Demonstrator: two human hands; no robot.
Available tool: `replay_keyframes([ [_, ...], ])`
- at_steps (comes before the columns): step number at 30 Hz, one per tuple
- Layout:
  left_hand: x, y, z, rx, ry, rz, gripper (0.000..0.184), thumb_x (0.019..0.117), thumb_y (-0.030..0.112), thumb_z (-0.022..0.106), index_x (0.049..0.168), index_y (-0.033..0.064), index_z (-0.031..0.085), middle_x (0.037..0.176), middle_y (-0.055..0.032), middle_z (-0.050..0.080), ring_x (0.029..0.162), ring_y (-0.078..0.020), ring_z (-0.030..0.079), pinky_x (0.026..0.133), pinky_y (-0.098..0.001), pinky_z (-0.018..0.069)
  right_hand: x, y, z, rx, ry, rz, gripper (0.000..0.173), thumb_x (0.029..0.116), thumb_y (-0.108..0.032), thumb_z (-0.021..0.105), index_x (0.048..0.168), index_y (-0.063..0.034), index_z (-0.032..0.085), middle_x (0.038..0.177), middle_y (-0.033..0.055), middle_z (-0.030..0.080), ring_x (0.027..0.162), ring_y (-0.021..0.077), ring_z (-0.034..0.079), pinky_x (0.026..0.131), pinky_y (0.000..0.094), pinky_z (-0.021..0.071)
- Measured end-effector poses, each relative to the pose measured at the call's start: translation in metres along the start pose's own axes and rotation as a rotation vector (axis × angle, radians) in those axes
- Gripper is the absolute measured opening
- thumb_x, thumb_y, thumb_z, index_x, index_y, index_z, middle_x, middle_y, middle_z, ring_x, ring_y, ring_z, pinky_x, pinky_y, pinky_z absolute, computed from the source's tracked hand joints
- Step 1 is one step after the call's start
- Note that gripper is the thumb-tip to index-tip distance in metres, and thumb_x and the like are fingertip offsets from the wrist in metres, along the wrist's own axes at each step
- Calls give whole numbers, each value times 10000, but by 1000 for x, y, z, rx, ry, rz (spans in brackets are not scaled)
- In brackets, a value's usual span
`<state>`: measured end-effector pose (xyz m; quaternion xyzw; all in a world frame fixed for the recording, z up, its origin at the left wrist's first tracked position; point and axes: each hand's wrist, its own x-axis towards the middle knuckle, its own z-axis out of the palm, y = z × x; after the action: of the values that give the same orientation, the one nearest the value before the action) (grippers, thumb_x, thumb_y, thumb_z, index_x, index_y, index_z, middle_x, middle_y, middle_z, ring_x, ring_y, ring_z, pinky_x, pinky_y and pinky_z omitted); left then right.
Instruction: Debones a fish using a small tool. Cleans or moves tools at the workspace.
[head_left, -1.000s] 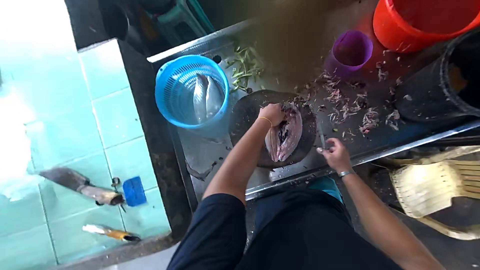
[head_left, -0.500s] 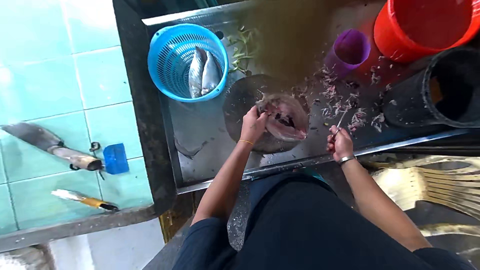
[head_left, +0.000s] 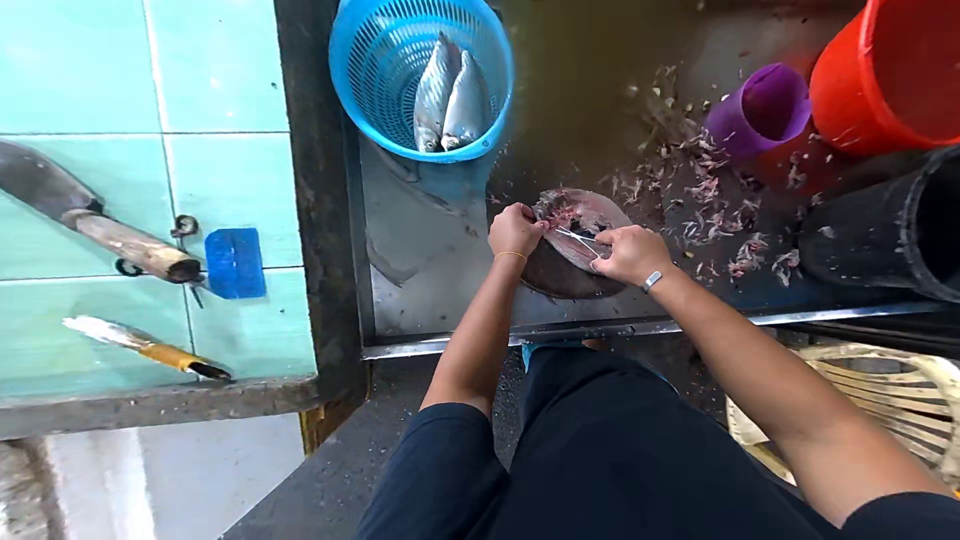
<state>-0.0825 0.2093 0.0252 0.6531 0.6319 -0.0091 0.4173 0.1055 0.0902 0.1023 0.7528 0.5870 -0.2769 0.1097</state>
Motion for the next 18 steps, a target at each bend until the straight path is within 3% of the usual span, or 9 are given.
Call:
replay_keyframes([
  [4, 2, 0, -1, 9, -8, -11, 384, 849, 420, 783, 1163, 206, 737, 1070, -57, 758, 1042, -304, 714, 848, -639, 557, 12, -15, 3, -40, -65, 15, 431, 859, -491, 682, 1193, -226, 745, 1117, 119, 754, 1071, 372, 706, 813, 660, 542],
  [7, 3, 2, -1, 22, -13, -17, 374, 848, 399, 778, 1164, 204, 730, 1075, -70, 756, 1051, -313, 712, 839, -647, 554, 26, -15, 12, 85, -124, 20, 322, 900, -373, 687, 1121, -153, 768, 1074, 157, 751, 1050, 381, 701, 846, 667, 530],
  [9, 3, 4, -2, 29, -17, -21, 370, 849, 379, 779, 1169, 201, 723, 1081, -80, 753, 1054, -329, 710, 834, -651, 553, 33, -8, 14, 392, -156, 85, 236, 926, -298, 721, 1029, -99, 794, 903, 117, 740, 822, 273, 687, 734, 544, 558],
  [11, 2, 5, -4, 35, -29, -33, 365, 848, 367, 780, 1166, 196, 725, 1088, -93, 751, 1054, -342, 708, 831, -652, 551, 25, -5, 11, 855, -223, 248, 190, 993, -262, 675, 986, -79, 724, 640, 3, 521, 487, 102, 425, 454, 298, 397],
  [13, 3, 7, -6, 45, -38, -43, 363, 835, 357, 785, 1153, 192, 729, 1087, -104, 749, 1049, -352, 708, 821, -652, 553, 11, 1, 2, 1170, -230, 328, 167, 1006, -260, 624, 952, -109, 670, 560, -79, 390, 425, 43, 317, 409, 234, 321],
  [16, 1, 4, -3, -65, 4, 5, 435, 860, 343, 776, 1245, 162, 689, 1160, -111, 731, 1100, -339, 693, 869, -636, 552, -10, 17, -14, 1309, 7, 223, 214, 1035, -231, 581, 1134, -79, 695, 679, -40, 541, 489, 52, 410, 459, 249, 405],
  [18, -18, 7, 7, -372, -27, 99, 443, 1007, 326, 642, 1381, 91, 597, 1253, -118, 683, 1167, -262, 658, 989, -515, 547, -20, 15, -5, 1244, 113, 300, 293, 1086, -387, 440, 1242, -176, 570, 757, -28, 532, 534, 90, 469, 498, 286, 471],
])
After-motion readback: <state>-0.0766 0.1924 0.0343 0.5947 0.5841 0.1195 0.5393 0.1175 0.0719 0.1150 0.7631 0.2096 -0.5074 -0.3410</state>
